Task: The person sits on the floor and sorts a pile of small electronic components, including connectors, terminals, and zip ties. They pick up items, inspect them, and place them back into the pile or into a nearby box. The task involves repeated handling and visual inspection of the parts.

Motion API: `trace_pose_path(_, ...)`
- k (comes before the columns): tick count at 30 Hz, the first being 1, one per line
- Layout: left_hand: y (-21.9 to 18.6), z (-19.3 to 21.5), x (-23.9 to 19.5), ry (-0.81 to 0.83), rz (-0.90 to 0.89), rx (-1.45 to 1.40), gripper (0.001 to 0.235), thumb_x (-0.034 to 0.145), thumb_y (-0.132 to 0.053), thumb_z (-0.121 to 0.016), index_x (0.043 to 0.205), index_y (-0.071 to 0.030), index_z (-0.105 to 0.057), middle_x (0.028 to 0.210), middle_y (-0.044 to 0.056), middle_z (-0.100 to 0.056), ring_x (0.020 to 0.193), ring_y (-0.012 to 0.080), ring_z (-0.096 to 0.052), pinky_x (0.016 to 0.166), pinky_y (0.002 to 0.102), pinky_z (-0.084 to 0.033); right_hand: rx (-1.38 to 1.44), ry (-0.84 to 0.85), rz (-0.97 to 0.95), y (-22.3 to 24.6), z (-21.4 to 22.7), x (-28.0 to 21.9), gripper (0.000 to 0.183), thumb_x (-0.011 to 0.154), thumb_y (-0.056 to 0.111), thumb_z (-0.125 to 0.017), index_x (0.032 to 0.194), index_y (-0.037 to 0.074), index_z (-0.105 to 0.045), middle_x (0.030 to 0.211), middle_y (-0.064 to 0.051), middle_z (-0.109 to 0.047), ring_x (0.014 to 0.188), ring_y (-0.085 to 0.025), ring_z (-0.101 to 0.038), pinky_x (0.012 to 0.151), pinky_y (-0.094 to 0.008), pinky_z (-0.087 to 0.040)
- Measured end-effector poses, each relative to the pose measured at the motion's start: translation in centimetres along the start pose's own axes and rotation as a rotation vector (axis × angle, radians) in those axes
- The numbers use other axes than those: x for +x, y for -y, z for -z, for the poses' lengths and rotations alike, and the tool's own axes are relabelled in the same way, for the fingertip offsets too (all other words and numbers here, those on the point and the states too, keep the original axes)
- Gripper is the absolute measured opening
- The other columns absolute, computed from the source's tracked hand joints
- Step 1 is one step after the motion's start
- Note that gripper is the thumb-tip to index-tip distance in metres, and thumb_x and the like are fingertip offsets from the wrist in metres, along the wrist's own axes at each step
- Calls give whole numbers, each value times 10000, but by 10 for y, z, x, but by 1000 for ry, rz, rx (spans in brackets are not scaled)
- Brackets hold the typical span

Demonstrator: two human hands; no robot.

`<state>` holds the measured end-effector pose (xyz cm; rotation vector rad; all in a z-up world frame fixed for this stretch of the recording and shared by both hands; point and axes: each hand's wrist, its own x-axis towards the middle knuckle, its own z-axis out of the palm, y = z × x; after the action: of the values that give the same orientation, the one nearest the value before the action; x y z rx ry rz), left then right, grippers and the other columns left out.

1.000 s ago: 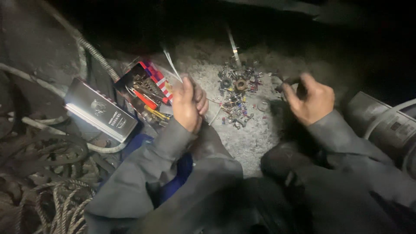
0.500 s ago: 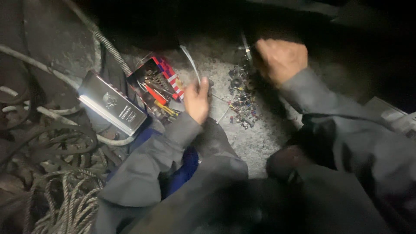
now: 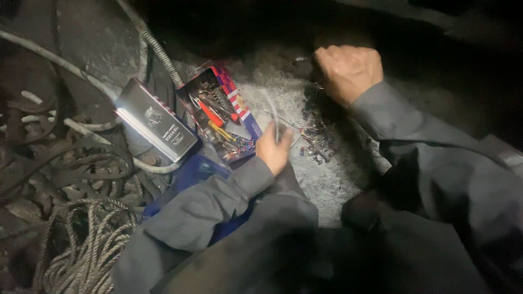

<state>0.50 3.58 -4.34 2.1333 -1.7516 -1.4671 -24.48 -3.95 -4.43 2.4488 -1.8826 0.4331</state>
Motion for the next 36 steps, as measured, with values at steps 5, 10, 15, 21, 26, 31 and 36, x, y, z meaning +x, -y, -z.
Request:
trace_pose_path(5,-3,-6,-12,34,-74,1,322,788,-253,-814,1003,-59,-674,723,44,-691,560,185,-635,560,328,-540,-19,64,-52,1,-9,6,119,902,186,-671,984,160,-588,821,-12,-661,640,-239,-652,554,-362,-509)
trace_pose_path(10,4,-12,-2,68,-101,42,436,701,-193,-794,1057,-27,-604,863,114,-703,734,268,-701,675,384,-586,125,77,-112,-5,-5,1,289,1089,305,-726,940,114,-570,760,-41,-640,582,-303,-602,524,-406,-462)
trace_pose_path(15,7,-8,11,204,33,65,360,711,-205,-849,964,-68,-632,724,59,-678,602,218,-653,622,339,-561,492,56,-399,-3,23,-12,272,1085,206,-714,1213,-34,-721,799,-203,-727,590,-362,-667,553,-441,-531)
trace_pose_path(21,30,-8,6,297,115,-42,331,760,-237,-863,1061,-146,-759,781,43,-743,764,206,-707,724,336,-580,707,146,-545,8,37,-72,211,1055,212,-739,1142,22,-710,912,-194,-729,736,-365,-701,622,-458,-547)
trace_pose_path(26,27,-13,7,307,193,-314,352,792,-197,-876,1127,-130,-789,937,136,-796,959,222,-751,903,385,-575,579,263,-331,47,14,-103,199,938,355,-723,1032,184,-690,807,-111,-732,768,-357,-721,639,-501,-563)
trace_pose_path(31,22,-8,1,368,265,-467,386,826,-197,-879,1183,-100,-768,1002,102,-796,957,159,-738,927,356,-580,203,312,11,70,-21,-111,100,923,279,-597,945,207,-663,677,-15,-639,634,-246,-687,557,-406,-558)
trace_pose_path(36,-2,10,-18,450,323,-552,480,795,-278,-899,1211,-103,-735,948,52,-777,908,149,-728,798,287,-551,285,190,43,58,-43,-140,112,1002,270,-575,988,202,-663,774,0,-611,769,-217,-675,648,-362,-558)
